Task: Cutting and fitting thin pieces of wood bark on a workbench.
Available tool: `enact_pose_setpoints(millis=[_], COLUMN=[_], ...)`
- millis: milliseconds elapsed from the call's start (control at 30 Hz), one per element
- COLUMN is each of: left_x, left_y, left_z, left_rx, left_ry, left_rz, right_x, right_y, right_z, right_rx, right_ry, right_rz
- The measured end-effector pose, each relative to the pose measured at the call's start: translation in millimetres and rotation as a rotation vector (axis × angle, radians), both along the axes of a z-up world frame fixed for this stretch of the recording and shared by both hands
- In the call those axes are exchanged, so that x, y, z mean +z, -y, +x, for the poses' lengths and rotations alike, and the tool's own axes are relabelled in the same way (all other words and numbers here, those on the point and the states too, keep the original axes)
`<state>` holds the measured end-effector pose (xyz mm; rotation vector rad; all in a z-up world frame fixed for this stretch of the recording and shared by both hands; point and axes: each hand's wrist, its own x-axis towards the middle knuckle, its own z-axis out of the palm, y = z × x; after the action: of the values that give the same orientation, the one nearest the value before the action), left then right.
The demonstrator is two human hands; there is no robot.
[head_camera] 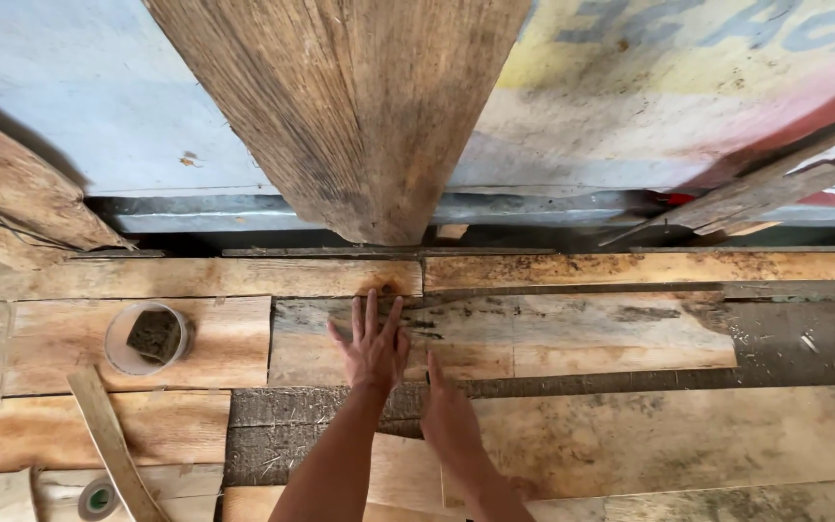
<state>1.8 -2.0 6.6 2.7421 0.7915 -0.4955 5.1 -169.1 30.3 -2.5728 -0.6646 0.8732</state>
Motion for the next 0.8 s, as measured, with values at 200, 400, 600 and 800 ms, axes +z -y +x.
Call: enact_pose_setpoints(millis=[200, 400, 600, 800], left_x=[-4.6, -9.4, 1.5, 11.1], left_y=[1.4, 3.1, 1.0, -0.1], left_z=[-1.1, -3.1, -2.2, -0.8], left_rx=[0.022, 0.037, 0.01, 0.02], left_ry=[0.044, 0.11, 0.053, 0.007], left_rz=[0.018, 0.041, 0.02, -0.012], right_x=[73.1, -0.4, 43.2, 38.9], right_y=[1.4, 43.0, -6.7, -39.4], right_z=[-22.4, -29.4, 28.8, 63.4], right_rx=[-0.023, -0.094, -0.186, -0.109], right_ry=[-0.282, -0.153, -0.092, -0.026], right_rz=[-0.262, 0.025, 0.039, 0.056])
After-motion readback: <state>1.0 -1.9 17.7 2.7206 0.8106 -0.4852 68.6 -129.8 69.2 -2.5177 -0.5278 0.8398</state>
